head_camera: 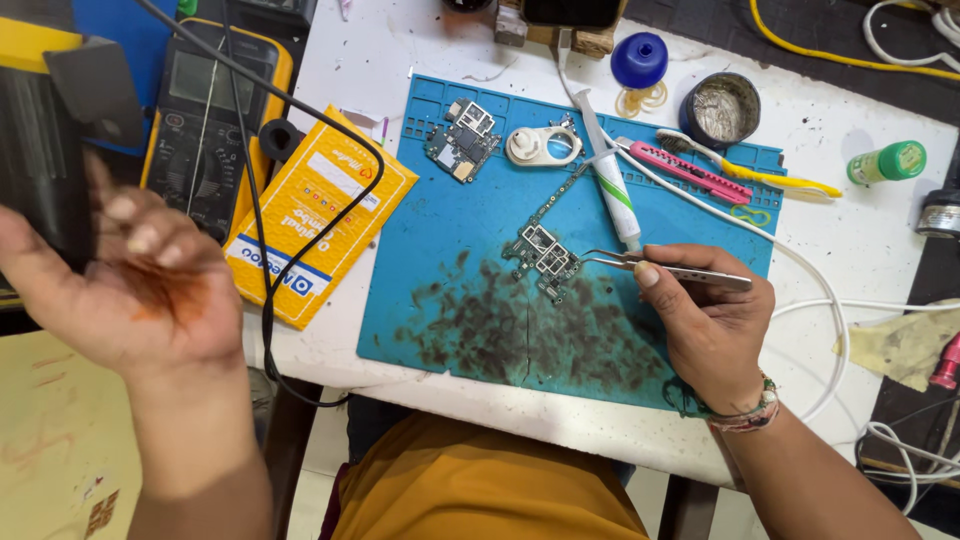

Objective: The person uses a hot air tool and tweezers to manipulate components on a circuit board, then picks up and handles a magnifying lens and small phone parts.

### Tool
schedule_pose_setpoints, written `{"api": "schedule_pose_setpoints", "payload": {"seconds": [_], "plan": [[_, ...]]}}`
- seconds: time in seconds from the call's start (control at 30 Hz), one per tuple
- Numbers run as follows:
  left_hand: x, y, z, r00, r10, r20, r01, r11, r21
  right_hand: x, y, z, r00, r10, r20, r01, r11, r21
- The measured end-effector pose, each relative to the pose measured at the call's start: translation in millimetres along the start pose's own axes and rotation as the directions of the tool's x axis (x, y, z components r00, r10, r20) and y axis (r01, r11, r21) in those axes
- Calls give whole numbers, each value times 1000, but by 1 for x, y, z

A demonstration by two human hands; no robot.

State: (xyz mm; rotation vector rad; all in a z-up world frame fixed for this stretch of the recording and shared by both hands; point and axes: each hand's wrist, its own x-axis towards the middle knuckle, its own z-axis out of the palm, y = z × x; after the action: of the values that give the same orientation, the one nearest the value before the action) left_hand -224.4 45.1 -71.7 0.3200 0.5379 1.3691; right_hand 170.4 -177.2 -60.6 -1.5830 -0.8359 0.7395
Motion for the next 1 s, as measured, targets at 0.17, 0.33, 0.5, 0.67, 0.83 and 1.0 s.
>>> {"api": "schedule_pose_setpoints", "payload": {"seconds": [0.17,0.33,0.5,0.67,0.83,1.0], "plan": [[-45,-27,26,992,-54,112,43,994,103,-1,2,-2,1000,15,0,-15,1000,5],[-73,-81,76,924,14,383,-278,712,645,1,1,-3,1000,17,17,-17,999,35],[-41,-96,150,504,-452,736,-658,351,666,1,-1,-4,1000,17,-14,-17,1000,8],[-8,-128,186,232,-767,598,-880,96,464,0,3,-7,998,30,-48,-30,1000,-1],[4,-144,188,182,-804,566,-917,69,393,-1,6,-8,995,38,-94,-35,999,31],[6,-144,176,224,-799,559,-913,30,408,-3,9,-10,991,76,-109,-67,994,87]]}}
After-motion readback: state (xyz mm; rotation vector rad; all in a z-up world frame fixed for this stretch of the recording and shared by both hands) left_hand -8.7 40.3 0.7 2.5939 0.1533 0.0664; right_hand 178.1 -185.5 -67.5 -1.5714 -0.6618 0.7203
